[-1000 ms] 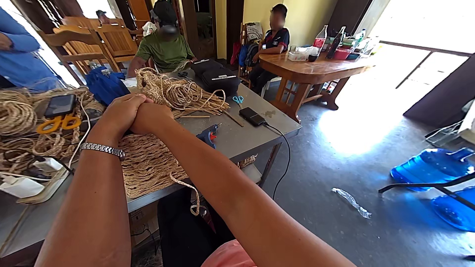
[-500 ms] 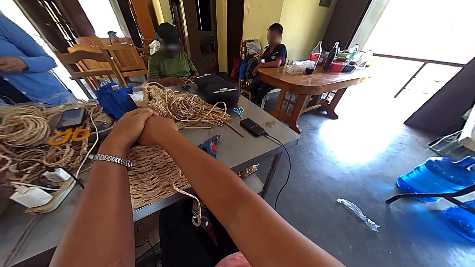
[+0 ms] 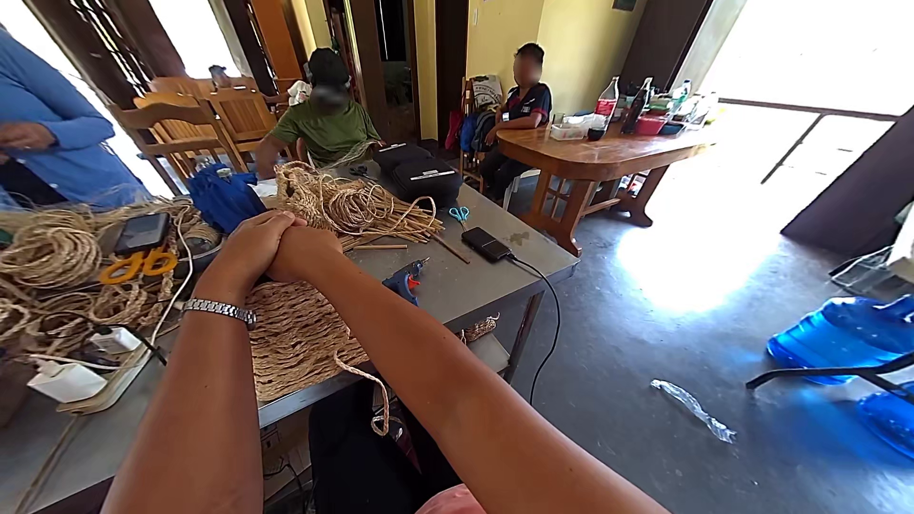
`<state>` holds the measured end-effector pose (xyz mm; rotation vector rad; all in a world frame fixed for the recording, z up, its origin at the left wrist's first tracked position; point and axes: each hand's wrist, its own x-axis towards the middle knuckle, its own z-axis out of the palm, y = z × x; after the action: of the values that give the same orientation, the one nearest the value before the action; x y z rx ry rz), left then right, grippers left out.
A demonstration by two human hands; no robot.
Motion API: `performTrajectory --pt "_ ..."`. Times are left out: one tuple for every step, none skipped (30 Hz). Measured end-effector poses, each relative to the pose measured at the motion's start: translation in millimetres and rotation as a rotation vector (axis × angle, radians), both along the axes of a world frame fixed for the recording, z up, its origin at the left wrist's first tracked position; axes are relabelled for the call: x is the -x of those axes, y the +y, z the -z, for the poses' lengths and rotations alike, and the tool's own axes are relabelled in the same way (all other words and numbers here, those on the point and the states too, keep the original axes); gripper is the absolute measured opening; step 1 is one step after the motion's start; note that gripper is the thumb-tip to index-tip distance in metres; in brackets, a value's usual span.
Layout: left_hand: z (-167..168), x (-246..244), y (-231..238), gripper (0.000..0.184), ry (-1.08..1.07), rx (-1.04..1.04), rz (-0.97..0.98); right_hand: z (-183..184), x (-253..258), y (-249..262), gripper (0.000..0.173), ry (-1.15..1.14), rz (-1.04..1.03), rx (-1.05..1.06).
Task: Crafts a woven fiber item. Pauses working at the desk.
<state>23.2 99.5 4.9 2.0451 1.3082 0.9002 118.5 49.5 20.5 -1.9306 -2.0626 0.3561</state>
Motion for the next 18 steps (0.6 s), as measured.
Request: performTrajectory --pt "0.1 -0.2 0.2 0.049 -0.004 0.001 -0.002 0.1 -0.2 0.1 0.043 0.004 0.0 0.0" --pt "0.5 -0.3 0.4 0.048 -0.008 0.004 -0.004 0.7 -0.1 0.5 0.043 0.011 0.0 -0.002" --pt "0.9 -0.1 1.1 0.048 -0.01 0.006 -0.005 1.2 0.2 0.8 0.043 0.017 -0.002 -0.005" --pt "1.4 0.1 1.7 0.048 -0.012 0.005 -0.006 1.3 0.1 0.4 0.043 0.021 -0.007 -0.009" --pt "1.5 0.3 2.2 0.048 -0.013 0.002 -0.002 1.1 -0.4 -0.3 0.042 0.027 -0.015 -0.014" --pt "1.0 0.5 1.7 0.048 -0.011 0.006 0.0 1.0 -0.7 -0.8 0.042 0.027 -0.018 -0.015" --pt "0.1 0.4 0.6 0.048 -0.012 0.011 0.001 0.7 -0.8 -1.2 0.042 0.028 -0.017 -0.015" --pt "-0.8 0.3 -0.6 0.048 -0.012 0.016 0.0 0.5 -0.6 -1.5 0.042 0.029 -0.013 -0.011" --pt "-1.3 0.4 -1.4 0.049 -0.011 0.021 0.0 0.0 -0.2 -1.9 0.043 0.028 -0.01 -0.006" --pt "-1.5 0.3 -1.8 0.049 -0.014 0.023 0.0 -0.3 0.0 -2.4 0.042 0.034 -0.007 -0.005" --pt "-1.3 0.4 -1.5 0.049 -0.014 0.023 0.0 -0.4 0.0 -2.5 0.042 0.033 -0.004 -0.005" --pt "-0.6 0.6 -0.7 0.049 -0.011 0.018 0.0 -0.7 -0.2 -3.4 0.042 0.027 -0.003 -0.007" --pt "0.1 0.8 0.4 0.048 -0.01 0.013 -0.001 -1.1 -0.4 -4.3 0.042 0.022 -0.005 -0.006" --pt "0.0 0.6 0.3 0.048 -0.009 0.015 0.0 -1.4 -0.6 -4.5 0.043 0.017 -0.006 -0.004" --pt "-0.2 0.5 -0.2 0.048 -0.009 0.02 0.0 -1.4 -0.8 -4.4 0.042 0.014 -0.006 -0.003" --pt "0.3 0.6 0.5 0.048 -0.009 0.019 -0.003 -1.6 -0.7 -4.5 0.042 0.012 -0.003 0.0" --pt "0.8 0.9 1.6 0.048 -0.009 0.018 -0.003 -1.8 -0.6 -4.6 0.043 0.013 0.0 0.004" --pt "1.2 1.1 2.0 0.048 -0.01 0.017 -0.001 -1.8 -0.5 -4.6 0.044 0.013 0.003 0.006"
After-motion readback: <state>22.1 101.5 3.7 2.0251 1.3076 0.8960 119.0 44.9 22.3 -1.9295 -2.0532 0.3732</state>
